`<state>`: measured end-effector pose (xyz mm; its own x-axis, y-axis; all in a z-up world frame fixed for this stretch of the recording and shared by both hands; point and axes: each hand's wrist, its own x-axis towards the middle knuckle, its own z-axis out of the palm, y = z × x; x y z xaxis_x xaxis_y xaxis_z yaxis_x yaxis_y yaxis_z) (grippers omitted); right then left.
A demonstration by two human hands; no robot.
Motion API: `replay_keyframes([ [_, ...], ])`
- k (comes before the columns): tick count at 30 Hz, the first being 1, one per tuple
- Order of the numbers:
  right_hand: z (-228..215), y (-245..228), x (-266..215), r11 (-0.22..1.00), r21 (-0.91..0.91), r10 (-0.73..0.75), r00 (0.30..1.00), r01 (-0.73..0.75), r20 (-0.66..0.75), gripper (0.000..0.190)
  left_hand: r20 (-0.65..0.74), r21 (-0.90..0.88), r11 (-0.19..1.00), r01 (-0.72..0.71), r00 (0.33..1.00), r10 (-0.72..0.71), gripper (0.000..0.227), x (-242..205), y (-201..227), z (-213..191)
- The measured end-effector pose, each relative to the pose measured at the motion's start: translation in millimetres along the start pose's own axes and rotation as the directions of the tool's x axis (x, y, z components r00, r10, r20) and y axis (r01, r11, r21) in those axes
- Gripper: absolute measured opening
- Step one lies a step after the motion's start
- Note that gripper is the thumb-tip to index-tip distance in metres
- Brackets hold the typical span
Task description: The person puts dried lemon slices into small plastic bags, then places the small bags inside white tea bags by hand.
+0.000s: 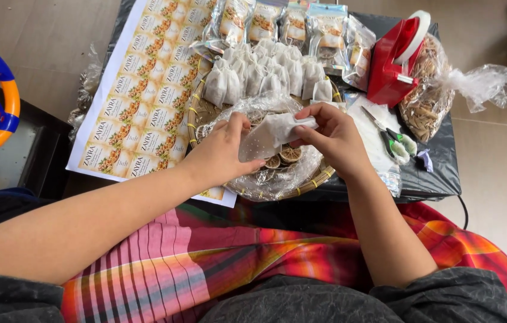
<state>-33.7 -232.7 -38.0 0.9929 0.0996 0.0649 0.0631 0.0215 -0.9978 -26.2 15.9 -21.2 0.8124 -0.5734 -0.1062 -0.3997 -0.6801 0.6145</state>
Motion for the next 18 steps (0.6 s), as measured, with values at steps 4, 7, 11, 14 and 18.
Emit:
replay_keyframes([
  [4, 1, 5, 1, 0.999, -0.042, 0.007, 0.998, -0.005, 0.057, 0.026, 0.006, 0.001, 1.0, -0.017, 1.0, 0.017, 0.066, 2, -5, 6],
  [7, 3, 10, 0, 0.997, -0.076, 0.022, 0.995, -0.015, 0.097, 0.025, -0.014, -0.017, 0.999, -0.038, 0.999, 0.037, 0.066, 1, -6, 8],
  [11, 9, 16, -1, 0.997, -0.056, 0.055, 0.991, -0.049, 0.12, 0.025, -0.02, -0.021, 0.999, -0.036, 0.999, 0.035, 0.065, 1, -2, 5],
  [14, 13, 19, 1, 0.998, -0.024, 0.069, 0.988, -0.066, 0.137, 0.026, -0.034, -0.008, 0.999, -0.034, 0.999, 0.034, 0.064, 2, -2, 7],
  [18, 16, 17, 3, 0.998, -0.032, 0.065, 0.985, -0.061, 0.158, 0.026, -0.047, 0.013, 0.999, -0.039, 0.998, 0.039, 0.064, 6, -2, 11],
])
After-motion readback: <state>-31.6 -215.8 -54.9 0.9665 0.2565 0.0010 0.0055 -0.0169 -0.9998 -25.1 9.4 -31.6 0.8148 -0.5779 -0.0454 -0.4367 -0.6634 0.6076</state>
